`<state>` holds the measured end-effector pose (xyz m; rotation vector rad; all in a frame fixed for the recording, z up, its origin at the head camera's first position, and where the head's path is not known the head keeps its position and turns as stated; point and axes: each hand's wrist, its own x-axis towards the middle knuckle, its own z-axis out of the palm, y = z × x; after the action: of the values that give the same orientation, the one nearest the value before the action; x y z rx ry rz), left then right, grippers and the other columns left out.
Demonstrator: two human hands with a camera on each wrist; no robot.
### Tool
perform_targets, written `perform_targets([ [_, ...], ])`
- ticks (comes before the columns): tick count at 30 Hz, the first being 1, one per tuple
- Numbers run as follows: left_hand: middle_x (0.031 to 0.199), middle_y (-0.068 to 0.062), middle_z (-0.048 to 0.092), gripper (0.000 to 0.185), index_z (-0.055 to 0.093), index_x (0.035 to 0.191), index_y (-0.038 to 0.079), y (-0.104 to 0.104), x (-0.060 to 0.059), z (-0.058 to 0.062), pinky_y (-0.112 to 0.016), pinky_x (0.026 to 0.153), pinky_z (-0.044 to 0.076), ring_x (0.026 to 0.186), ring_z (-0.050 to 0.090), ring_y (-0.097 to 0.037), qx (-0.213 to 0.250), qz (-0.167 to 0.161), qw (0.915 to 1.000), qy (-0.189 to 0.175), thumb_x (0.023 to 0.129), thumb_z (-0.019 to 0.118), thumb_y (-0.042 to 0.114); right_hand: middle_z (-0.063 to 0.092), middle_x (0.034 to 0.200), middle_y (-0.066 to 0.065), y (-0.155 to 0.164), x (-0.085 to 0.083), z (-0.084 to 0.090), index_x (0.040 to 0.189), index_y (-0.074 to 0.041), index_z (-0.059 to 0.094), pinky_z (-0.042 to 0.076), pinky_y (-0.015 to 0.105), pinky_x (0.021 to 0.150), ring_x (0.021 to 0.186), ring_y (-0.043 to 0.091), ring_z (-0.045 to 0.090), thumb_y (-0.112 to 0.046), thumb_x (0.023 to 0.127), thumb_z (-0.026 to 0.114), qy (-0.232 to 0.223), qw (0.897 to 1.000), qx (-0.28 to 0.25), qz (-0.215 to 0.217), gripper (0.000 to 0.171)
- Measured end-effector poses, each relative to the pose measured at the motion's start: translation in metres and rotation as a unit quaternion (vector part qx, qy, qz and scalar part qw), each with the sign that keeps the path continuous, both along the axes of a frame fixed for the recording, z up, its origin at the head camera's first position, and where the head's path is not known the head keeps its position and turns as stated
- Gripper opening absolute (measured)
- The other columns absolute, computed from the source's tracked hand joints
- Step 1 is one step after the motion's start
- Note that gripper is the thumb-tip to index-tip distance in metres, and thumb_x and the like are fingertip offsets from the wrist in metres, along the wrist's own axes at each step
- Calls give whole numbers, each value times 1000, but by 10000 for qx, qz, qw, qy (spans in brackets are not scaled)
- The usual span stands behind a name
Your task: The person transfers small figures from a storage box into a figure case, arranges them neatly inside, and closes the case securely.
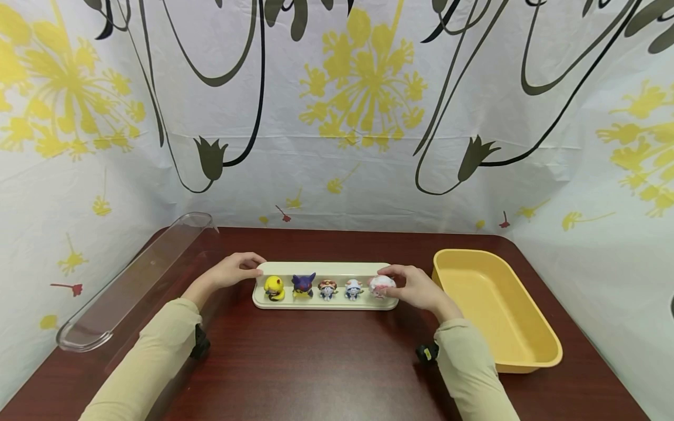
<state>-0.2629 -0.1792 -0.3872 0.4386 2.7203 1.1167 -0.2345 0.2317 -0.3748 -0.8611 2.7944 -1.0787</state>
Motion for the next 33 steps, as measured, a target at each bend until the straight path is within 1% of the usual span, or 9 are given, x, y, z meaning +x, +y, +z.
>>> perform_targets([
  [6, 102, -9, 58, 28, 59, 108, 3, 0, 0, 0, -42, 80, 40, 97, 52, -26, 16, 6, 10000, 6, 85, 60, 18, 59, 99, -1, -1, 1, -6, 109, -11, 60, 38, 42, 81, 93, 18, 50, -14, 75, 69, 197, 9997, 121, -121, 35],
  [11, 101, -8, 58, 27, 59, 108, 4, 0, 0, 0, -41, 80, 40, 97, 52, -26, 40, -18, 10000, 0, 85, 60, 18, 59, 100, 0, -1, 2, -11, 110, -11, 60, 38, 42, 80, 92, 18, 51, -15, 75, 69, 372, 9989, 219, -204, 36],
  [16, 100, -8, 58, 27, 59, 108, 4, 0, 0, -1, -41, 79, 40, 96, 52, -26, 28, -18, 10000, 23, 85, 60, 18, 60, 99, 0, -2, 3, -14, 110, -11, 60, 39, 41, 78, 89, 18, 51, -16, 76, 69, 345, 9990, 192, -230, 36],
  [19, 100, -8, 58, 28, 59, 109, 3, 0, 0, -2, -41, 79, 40, 97, 52, -26, 14, -4, 10000, 18, 85, 60, 17, 60, 99, -2, -3, 3, -17, 109, -11, 60, 39, 39, 77, 89, 16, 51, -16, 75, 70, 467, 9985, 195, -226, 36],
  [21, 100, -8, 58, 28, 58, 109, 2, 0, 0, -2, -41, 79, 41, 97, 52, -26, -4, -40, 10000, 48, 85, 59, 16, 59, 96, -3, -3, 4, -18, 108, -11, 61, 40, 37, 75, 87, 15, 51, -15, 74, 71, 592, 9979, 141, -207, 36],
  [24, 100, -8, 58, 28, 58, 109, 2, 0, -1, -2, -41, 78, 41, 97, 52, -26, -24, -77, 9999, 84, 85, 59, 17, 54, 90, -2, -3, 3, -20, 106, -8, 62, 42, 34, 69, 80, 14, 50, -12, 73, 72, 760, 9970, -21, -163, 35],
  [27, 100, -7, 58, 28, 58, 109, 2, -1, -1, -2, -40, 78, 41, 96, 52, -26, -25, -72, 9999, 75, 85, 59, 17, 50, 86, -1, -3, 3, -20, 105, -7, 62, 42, 32, 63, 74, 15, 49, -12, 73, 72, 809, 9965, -139, -180, 34],
  [33, 100, -7, 58, 28, 58, 109, 2, 0, 0, -1, -40, 78, 41, 96, 52, -25, -42, -62, 10000, 58, 85, 59, 17, 51, 84, -1, -3, 1, -21, 104, -7, 62, 40, 29, 63, 73, 18, 49, -16, 74, 72, 931, 9953, -84, -272, 34],
])
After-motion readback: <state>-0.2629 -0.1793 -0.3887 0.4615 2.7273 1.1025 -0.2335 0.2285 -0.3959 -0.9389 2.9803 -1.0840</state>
